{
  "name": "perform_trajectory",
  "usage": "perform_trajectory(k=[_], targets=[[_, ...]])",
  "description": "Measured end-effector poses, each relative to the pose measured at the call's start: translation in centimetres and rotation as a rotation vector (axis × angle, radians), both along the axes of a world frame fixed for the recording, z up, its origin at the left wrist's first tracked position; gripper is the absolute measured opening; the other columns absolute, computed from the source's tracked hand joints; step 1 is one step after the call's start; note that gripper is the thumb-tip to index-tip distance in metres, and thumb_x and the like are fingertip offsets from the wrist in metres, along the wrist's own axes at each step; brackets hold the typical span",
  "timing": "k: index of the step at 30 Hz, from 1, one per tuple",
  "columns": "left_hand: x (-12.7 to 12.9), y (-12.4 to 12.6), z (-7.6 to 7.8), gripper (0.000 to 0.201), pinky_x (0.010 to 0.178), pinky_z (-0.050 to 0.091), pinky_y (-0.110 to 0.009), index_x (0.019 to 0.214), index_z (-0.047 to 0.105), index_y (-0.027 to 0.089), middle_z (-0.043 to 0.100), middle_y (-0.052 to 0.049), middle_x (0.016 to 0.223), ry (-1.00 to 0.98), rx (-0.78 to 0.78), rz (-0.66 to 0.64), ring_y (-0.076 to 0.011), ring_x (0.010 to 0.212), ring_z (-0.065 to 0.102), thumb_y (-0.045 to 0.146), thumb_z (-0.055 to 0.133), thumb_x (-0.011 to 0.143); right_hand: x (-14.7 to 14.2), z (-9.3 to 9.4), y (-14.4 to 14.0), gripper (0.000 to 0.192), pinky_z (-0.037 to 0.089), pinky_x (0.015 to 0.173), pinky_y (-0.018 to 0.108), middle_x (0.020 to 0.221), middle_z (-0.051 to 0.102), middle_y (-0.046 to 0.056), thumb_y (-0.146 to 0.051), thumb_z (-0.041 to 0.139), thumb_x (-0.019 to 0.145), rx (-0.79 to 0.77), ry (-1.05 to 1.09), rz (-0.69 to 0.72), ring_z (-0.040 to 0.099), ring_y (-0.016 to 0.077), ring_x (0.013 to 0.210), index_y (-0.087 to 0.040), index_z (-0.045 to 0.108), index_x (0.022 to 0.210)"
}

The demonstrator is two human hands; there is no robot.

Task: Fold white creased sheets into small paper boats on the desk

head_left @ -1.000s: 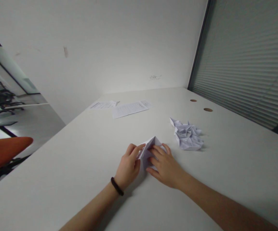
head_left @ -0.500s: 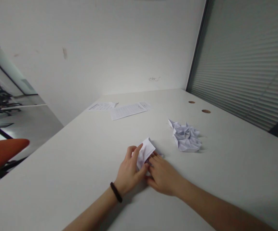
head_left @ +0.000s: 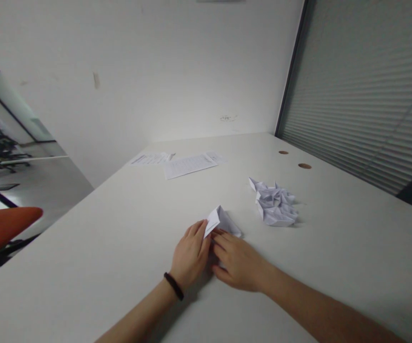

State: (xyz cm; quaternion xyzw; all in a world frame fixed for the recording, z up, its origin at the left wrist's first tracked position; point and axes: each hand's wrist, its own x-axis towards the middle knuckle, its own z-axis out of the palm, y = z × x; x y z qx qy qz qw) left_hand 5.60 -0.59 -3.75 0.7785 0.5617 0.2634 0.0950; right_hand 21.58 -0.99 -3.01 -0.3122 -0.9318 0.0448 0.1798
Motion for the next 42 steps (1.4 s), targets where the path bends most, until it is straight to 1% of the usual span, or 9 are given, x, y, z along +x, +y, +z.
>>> perform_trajectory(k=[4, 7, 11, 16, 22, 30, 34, 37, 42], targets=[[0.0, -0.1, -0.1, 0.042, 0.1, 0.037, -0.039, 0.122, 0.047, 0.015, 0.049, -0.01, 0.125, -0.131, 0.0, -0.056, -0.0205, 0.115, 0.046, 0.024, 0.024, 0.089, 0.0, 0.0, 0.0, 0.038, 0.029, 0.103, 0.038, 0.107, 0.061, 0.015, -0.033, 0.053, 0.079, -0.034, -0.025, -0.019, 0.047, 0.0257, 0.111, -0.007, 0.059, 0.105], [0.1, -0.4, 0.2, 0.043, 0.102, 0.034, -0.039, 0.127, 0.043, 0.015, 0.045, -0.01, 0.13, -0.206, -0.001, -0.16, -0.0208, 0.119, 0.042, 0.027, 0.025, 0.09, 0.1, -0.3, 0.1, 0.048, 0.027, 0.104, 0.039, 0.123, 0.052, 0.017, -0.034, 0.055, 0.077, -0.056, 0.011, -0.049, 0.04, 0.0268, 0.12, -0.007, 0.051, 0.117], [0.3, -0.9, 0.6, 0.043, 0.105, 0.03, -0.039, 0.131, 0.037, 0.018, 0.039, -0.009, 0.135, -0.235, -0.033, -0.237, -0.0211, 0.125, 0.036, 0.028, 0.024, 0.091, 0.2, -0.6, 0.0, 0.058, 0.024, 0.105, 0.041, 0.131, 0.045, 0.018, -0.036, 0.056, 0.076, -0.069, 0.048, -0.069, 0.032, 0.0277, 0.126, -0.006, 0.045, 0.124], [0.6, -1.2, 1.1, 0.045, 0.103, 0.032, -0.039, 0.134, 0.033, 0.021, 0.036, -0.009, 0.136, -0.222, -0.081, -0.3, -0.0213, 0.122, 0.038, 0.024, 0.03, 0.089, 0.3, -0.8, 0.1, 0.058, 0.023, 0.105, 0.042, 0.129, 0.047, 0.016, -0.033, 0.054, 0.076, -0.049, 0.092, -0.082, 0.034, 0.0277, 0.123, -0.008, 0.043, 0.127], [0.7, -1.3, 1.2, 0.076, 0.102, 0.032, -0.04, 0.139, 0.018, 0.021, 0.031, -0.009, 0.136, -0.223, -0.036, -0.259, -0.0239, 0.121, 0.038, 0.013, 0.048, 0.07, 0.4, -0.6, 0.4, 0.05, 0.02, 0.106, 0.042, 0.122, 0.052, 0.013, -0.027, 0.058, 0.072, 0.022, 0.152, -0.006, 0.034, 0.0277, 0.121, -0.013, 0.051, 0.119], [0.4, -0.9, 1.2, 0.053, 0.101, 0.033, -0.037, 0.134, 0.03, 0.023, 0.039, -0.007, 0.13, -0.347, -0.033, -0.316, -0.0207, 0.117, 0.042, 0.015, 0.031, 0.082, 0.1, -0.5, 0.1, 0.061, 0.02, 0.107, 0.044, 0.133, 0.038, 0.018, -0.027, 0.058, 0.073, -0.066, 0.097, -0.022, 0.025, 0.0298, 0.127, -0.007, 0.039, 0.128], [0.4, -0.8, 1.1, 0.056, 0.101, 0.033, -0.04, 0.132, 0.033, 0.022, 0.042, -0.008, 0.128, -0.369, -0.028, -0.362, -0.0213, 0.117, 0.041, 0.01, 0.033, 0.077, 0.1, -0.9, 0.2, 0.06, 0.027, 0.103, 0.043, 0.131, 0.04, 0.016, -0.024, 0.056, 0.074, -0.198, 0.161, -0.066, 0.03, 0.0273, 0.125, -0.01, 0.035, 0.129], [0.2, -0.5, 0.7, 0.064, 0.101, 0.034, -0.04, 0.13, 0.034, 0.022, 0.044, -0.007, 0.126, -0.329, -0.031, -0.284, -0.0194, 0.116, 0.043, 0.003, 0.034, 0.069, 0.4, -0.8, 0.4, 0.048, 0.032, 0.1, 0.041, 0.124, 0.048, 0.015, -0.026, 0.055, 0.077, -0.237, 0.156, -0.095, 0.038, 0.026, 0.119, -0.011, 0.043, 0.121], [-0.8, 0.3, 0.6, 0.066, 0.098, 0.038, -0.04, 0.13, 0.035, 0.023, 0.048, -0.007, 0.125, -0.092, 0.078, -0.224, -0.0188, 0.115, 0.045, 0.0, 0.036, 0.068, 1.0, -0.5, 0.7, 0.033, 0.038, 0.09, 0.042, 0.107, 0.06, 0.013, -0.038, 0.049, 0.083, -0.219, 0.041, -0.165, 0.051, 0.0271, 0.104, -0.013, 0.054, 0.104]])
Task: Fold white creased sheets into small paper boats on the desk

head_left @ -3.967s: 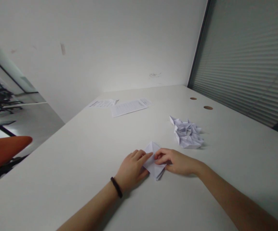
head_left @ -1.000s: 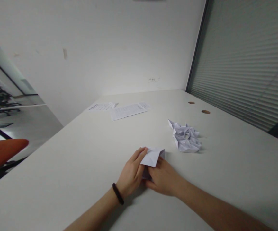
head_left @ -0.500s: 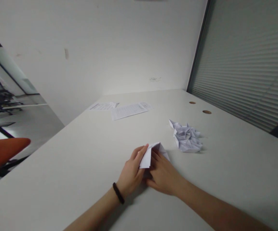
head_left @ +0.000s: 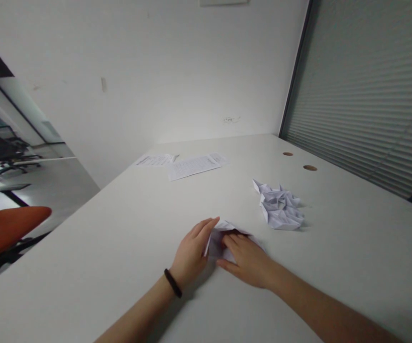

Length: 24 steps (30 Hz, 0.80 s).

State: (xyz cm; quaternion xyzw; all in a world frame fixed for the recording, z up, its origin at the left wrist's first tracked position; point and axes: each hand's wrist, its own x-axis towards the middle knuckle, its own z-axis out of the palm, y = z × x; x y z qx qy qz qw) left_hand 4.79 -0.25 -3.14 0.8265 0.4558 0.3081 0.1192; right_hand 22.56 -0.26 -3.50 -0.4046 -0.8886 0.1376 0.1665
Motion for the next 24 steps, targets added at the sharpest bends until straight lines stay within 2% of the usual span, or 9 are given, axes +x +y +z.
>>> perform_trajectory(k=[4, 6, 8, 11, 12, 14, 17, 20, 24], targets=[[-1.0, 0.3, 0.7, 0.056, 0.094, 0.042, -0.037, 0.123, 0.044, 0.025, 0.055, -0.003, 0.122, 0.186, 0.043, -0.13, -0.0169, 0.112, 0.05, 0.0, 0.037, 0.074, 1.0, 0.5, 0.2, 0.035, 0.04, 0.088, 0.038, 0.111, 0.06, 0.012, -0.036, 0.049, 0.083, -0.037, 0.015, 0.037, 0.054, 0.0248, 0.103, -0.014, 0.053, 0.11], [-1.7, 0.4, 1.1, 0.052, 0.094, 0.043, -0.034, 0.12, 0.048, 0.025, 0.056, -0.002, 0.122, 0.223, -0.003, -0.186, -0.0154, 0.111, 0.051, 0.001, 0.037, 0.075, 1.7, 1.0, 0.1, 0.026, 0.042, 0.086, 0.032, 0.105, 0.064, 0.007, -0.03, 0.049, 0.083, -0.028, 0.101, 0.147, 0.057, 0.02, 0.098, -0.018, 0.057, 0.105], [-2.4, 0.5, 1.5, 0.05, 0.096, 0.041, -0.034, 0.116, 0.052, 0.025, 0.055, -0.002, 0.123, 0.256, -0.058, -0.24, -0.0153, 0.113, 0.05, 0.001, 0.04, 0.073, 2.5, 1.6, 0.0, 0.019, 0.046, 0.078, 0.026, 0.086, 0.069, 0.003, -0.022, 0.045, 0.085, 0.053, 0.231, 0.3, 0.062, 0.0148, 0.082, -0.02, 0.063, 0.091], [-2.9, 0.4, 2.2, 0.045, 0.098, 0.038, -0.036, 0.113, 0.055, 0.025, 0.054, -0.003, 0.124, 0.286, -0.12, -0.322, -0.0187, 0.115, 0.048, 0.009, 0.048, 0.071, 3.3, 2.1, 0.1, 0.022, 0.049, 0.069, 0.028, 0.068, 0.067, 0.002, -0.021, 0.041, 0.085, 0.236, 0.487, 0.174, 0.062, 0.015, 0.068, -0.019, 0.063, 0.088], [-2.9, 0.3, 2.4, 0.04, 0.098, 0.037, -0.037, 0.112, 0.055, 0.024, 0.054, -0.004, 0.124, 0.287, -0.126, -0.329, -0.02, 0.115, 0.048, 0.014, 0.051, 0.073, 3.5, 2.1, 0.3, 0.024, 0.049, 0.071, 0.029, 0.071, 0.068, 0.003, -0.021, 0.039, 0.086, 0.259, 0.526, 0.11, 0.062, 0.0158, 0.072, -0.02, 0.062, 0.09], [-2.5, 0.1, 2.5, 0.029, 0.096, 0.039, -0.038, 0.107, 0.058, 0.023, 0.055, -0.006, 0.122, 0.286, -0.123, -0.294, -0.0213, 0.112, 0.049, 0.025, 0.05, 0.08, 3.7, 1.6, 1.0, 0.025, 0.047, 0.084, 0.035, 0.095, 0.067, 0.008, -0.025, 0.04, 0.087, 0.258, 0.467, 0.01, 0.059, 0.0187, 0.094, -0.019, 0.061, 0.1], [-1.5, 0.0, 2.2, 0.021, 0.09, 0.042, -0.036, 0.096, 0.062, 0.02, 0.06, -0.007, 0.111, 0.282, -0.088, -0.182, -0.0203, 0.102, 0.054, 0.028, 0.044, 0.086, 3.9, 0.1, 2.0, 0.044, 0.034, 0.101, 0.044, 0.131, 0.047, 0.013, -0.038, 0.049, 0.083, 0.134, 0.151, -0.013, 0.038, 0.0241, 0.123, -0.017, 0.05, 0.122], [-1.0, 0.2, 1.6, 0.015, 0.087, 0.044, -0.036, 0.093, 0.061, 0.019, 0.061, -0.006, 0.106, 0.299, -0.069, -0.13, -0.0201, 0.098, 0.054, 0.023, 0.049, 0.084, 4.1, -1.0, 2.5, 0.05, 0.029, 0.104, 0.045, 0.136, 0.04, 0.012, -0.041, 0.049, 0.083, 0.042, 0.013, 0.016, 0.03, 0.0239, 0.128, -0.017, 0.045, 0.127], [-1.1, 0.3, 1.4, 0.031, 0.087, 0.043, -0.037, 0.111, 0.053, 0.021, 0.059, -0.005, 0.11, 0.329, -0.069, -0.103, -0.0203, 0.099, 0.052, 0.016, 0.053, 0.08, 4.2, -0.7, 2.6, 0.045, 0.036, 0.099, 0.041, 0.123, 0.051, 0.012, -0.032, 0.059, 0.078, 0.039, 0.064, -0.006, 0.044, 0.0228, 0.115, -0.017, 0.053, 0.12]])
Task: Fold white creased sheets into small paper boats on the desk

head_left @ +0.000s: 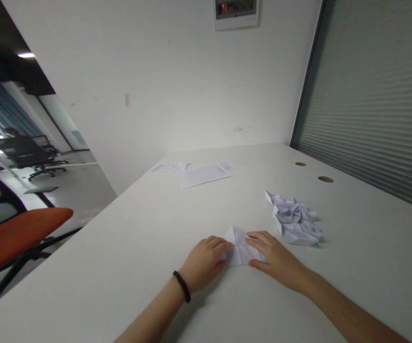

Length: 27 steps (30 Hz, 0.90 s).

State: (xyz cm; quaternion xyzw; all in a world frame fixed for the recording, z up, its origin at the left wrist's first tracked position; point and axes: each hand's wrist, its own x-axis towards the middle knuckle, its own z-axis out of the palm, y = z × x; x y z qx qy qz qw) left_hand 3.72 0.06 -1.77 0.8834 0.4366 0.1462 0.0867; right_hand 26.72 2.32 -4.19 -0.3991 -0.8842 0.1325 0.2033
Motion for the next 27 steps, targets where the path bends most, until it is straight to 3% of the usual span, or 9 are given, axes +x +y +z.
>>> perform_trajectory(k=[3, 7, 12, 14, 16, 19, 22, 27], targets=[[-0.3, 0.0, 0.1, 0.039, 0.087, 0.043, -0.037, 0.117, 0.049, 0.021, 0.058, -0.005, 0.11, 0.029, -0.007, 0.032, -0.0214, 0.098, 0.051, 0.018, 0.056, 0.079, 0.0, 0.9, 0.0, 0.039, 0.043, 0.089, 0.036, 0.107, 0.056, 0.01, -0.027, 0.065, 0.072, -0.005, 0.024, -0.056, 0.052, 0.0214, 0.099, -0.017, 0.06, 0.109], [-0.4, -0.1, 0.4, 0.045, 0.08, 0.045, -0.035, 0.119, 0.048, 0.021, 0.059, -0.006, 0.101, 0.07, 0.003, 0.081, -0.0216, 0.09, 0.052, 0.021, 0.06, 0.076, -0.2, 1.7, -0.1, 0.032, 0.045, 0.083, 0.035, 0.095, 0.06, 0.006, -0.02, 0.06, 0.073, -0.015, 0.018, -0.079, 0.056, 0.0206, 0.091, -0.019, 0.061, 0.105], [-0.7, -0.7, 1.2, 0.025, 0.076, 0.045, -0.03, 0.102, 0.06, 0.023, 0.06, -0.003, 0.093, 0.047, 0.048, 0.082, -0.0186, 0.086, 0.053, 0.014, 0.05, 0.081, -0.3, 3.0, -0.8, 0.01, 0.044, 0.073, 0.03, 0.082, 0.06, 0.003, -0.014, 0.055, 0.073, -0.073, 0.05, -0.045, 0.056, 0.0178, 0.078, -0.019, 0.06, 0.078], [-0.9, -1.2, 1.5, 0.015, 0.074, 0.045, -0.03, 0.09, 0.065, 0.023, 0.06, -0.003, 0.094, 0.025, 0.029, 0.062, -0.0189, 0.086, 0.053, 0.025, 0.051, 0.083, -0.3, 3.4, -1.0, 0.005, 0.044, 0.074, 0.029, 0.088, 0.059, 0.003, -0.021, 0.057, 0.074, -0.136, 0.079, 0.008, 0.056, 0.0175, 0.081, -0.02, 0.061, 0.076], [-1.0, -1.6, 1.6, 0.022, 0.074, 0.046, -0.031, 0.08, 0.066, 0.022, 0.059, -0.003, 0.098, 0.008, -0.004, 0.049, -0.0192, 0.087, 0.054, 0.037, 0.051, 0.083, -0.2, 3.5, -0.9, 0.015, 0.044, 0.074, 0.028, 0.095, 0.058, 0.004, -0.029, 0.052, 0.08, -0.212, 0.097, 0.036, 0.056, 0.0166, 0.081, -0.02, 0.063, 0.074], [-0.9, -1.7, 1.0, 0.02, 0.08, 0.046, -0.033, 0.074, 0.065, 0.02, 0.057, -0.004, 0.105, -0.018, -0.01, 0.087, -0.0196, 0.092, 0.054, 0.037, 0.055, 0.081, -0.3, 2.6, -0.4, 0.025, 0.045, 0.07, 0.027, 0.102, 0.055, 0.006, -0.029, 0.045, 0.083, -0.266, 0.102, -0.021, 0.056, 0.0144, 0.074, -0.018, 0.062, 0.067], [-0.5, -1.5, -0.1, 0.007, 0.089, 0.043, -0.035, 0.081, 0.063, 0.02, 0.053, -0.004, 0.115, -0.043, 0.022, 0.105, -0.0216, 0.105, 0.049, 0.023, 0.062, 0.074, -0.7, 1.2, 0.2, 0.012, 0.042, 0.082, 0.031, 0.104, 0.053, 0.008, -0.022, 0.052, 0.076, -0.222, 0.116, -0.084, 0.055, 0.0186, 0.088, -0.018, 0.061, 0.068], [0.0, -1.5, -0.8, 0.047, 0.102, 0.033, -0.039, 0.114, 0.049, 0.022, 0.046, -0.005, 0.128, -0.06, 0.009, 0.029, -0.0204, 0.121, 0.037, 0.002, 0.05, 0.072, -1.2, 0.5, 0.4, 0.003, 0.031, 0.097, 0.041, 0.11, 0.054, 0.008, -0.021, 0.059, 0.071, -0.142, 0.112, -0.123, 0.043, 0.0255, 0.112, -0.021, 0.061, 0.073]])
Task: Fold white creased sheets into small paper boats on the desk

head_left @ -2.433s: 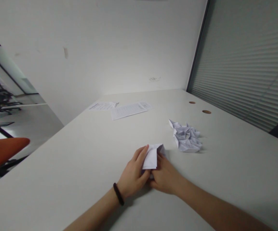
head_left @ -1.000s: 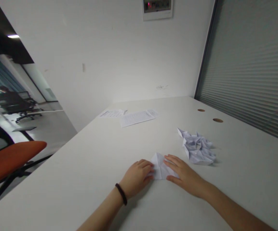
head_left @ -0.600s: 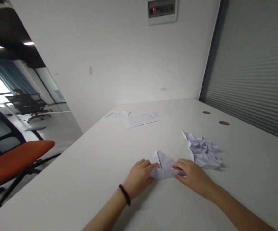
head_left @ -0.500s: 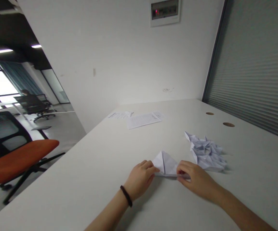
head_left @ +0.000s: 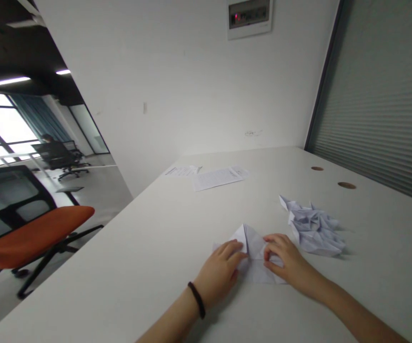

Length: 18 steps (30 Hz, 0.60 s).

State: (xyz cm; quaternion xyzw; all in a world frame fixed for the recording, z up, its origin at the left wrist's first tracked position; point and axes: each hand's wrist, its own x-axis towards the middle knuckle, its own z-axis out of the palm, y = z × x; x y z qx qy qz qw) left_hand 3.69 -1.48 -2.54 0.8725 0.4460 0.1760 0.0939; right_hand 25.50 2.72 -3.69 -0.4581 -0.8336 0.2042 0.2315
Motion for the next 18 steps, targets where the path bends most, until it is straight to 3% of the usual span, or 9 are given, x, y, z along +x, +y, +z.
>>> perform_trajectory(k=[2, 7, 12, 15, 18], targets=[[0.0, -0.2, 0.0, 0.056, 0.104, 0.03, -0.041, 0.122, 0.041, 0.021, 0.045, -0.007, 0.13, -0.013, -0.022, -0.02, -0.0203, 0.122, 0.037, 0.001, 0.048, 0.07, -0.1, 0.1, 0.0, 0.005, 0.031, 0.097, 0.042, 0.113, 0.054, 0.008, -0.021, 0.059, 0.071, -0.013, 0.001, -0.007, 0.042, 0.0254, 0.112, -0.021, 0.061, 0.076], [-0.1, -0.6, 0.0, 0.049, 0.106, 0.023, -0.045, 0.125, 0.038, 0.021, 0.044, -0.008, 0.131, -0.023, -0.07, -0.059, -0.0216, 0.124, 0.035, 0.019, 0.051, 0.078, -0.2, -0.2, 0.2, 0.016, 0.033, 0.098, 0.039, 0.112, 0.054, 0.009, -0.016, 0.06, 0.067, -0.072, 0.1, -0.028, 0.047, 0.0239, 0.109, -0.019, 0.067, 0.082], [0.4, -0.8, -0.2, 0.079, 0.104, 0.015, -0.056, 0.138, 0.018, 0.023, 0.03, -0.012, 0.141, 0.056, -0.085, -0.014, -0.031, 0.129, 0.025, 0.05, 0.056, 0.075, -0.8, -0.2, 0.3, 0.022, 0.043, 0.086, 0.035, 0.101, 0.059, 0.008, -0.017, 0.059, 0.068, -0.216, 0.303, 0.007, 0.056, 0.0211, 0.094, -0.019, 0.068, 0.088], [0.7, -0.8, -0.6, 0.089, 0.101, 0.01, -0.062, 0.139, 0.016, 0.025, 0.026, -0.014, 0.143, 0.09, -0.065, 0.057, -0.0359, 0.13, 0.021, 0.056, 0.059, 0.068, -1.4, 0.3, 0.0, 0.028, 0.045, 0.082, 0.037, 0.095, 0.064, 0.007, -0.026, 0.061, 0.069, -0.381, 0.509, 0.026, 0.058, 0.0221, 0.089, -0.019, 0.065, 0.096], [0.8, -0.6, -1.0, 0.087, 0.103, 0.007, -0.061, 0.14, 0.017, 0.021, 0.026, -0.014, 0.143, 0.056, -0.061, 0.118, -0.0354, 0.13, 0.021, 0.046, 0.062, 0.069, -1.7, 1.0, -0.2, 0.039, 0.044, 0.083, 0.038, 0.093, 0.066, 0.008, -0.04, 0.06, 0.072, -0.652, 0.807, 0.068, 0.06, 0.0221, 0.089, -0.018, 0.06, 0.103]])
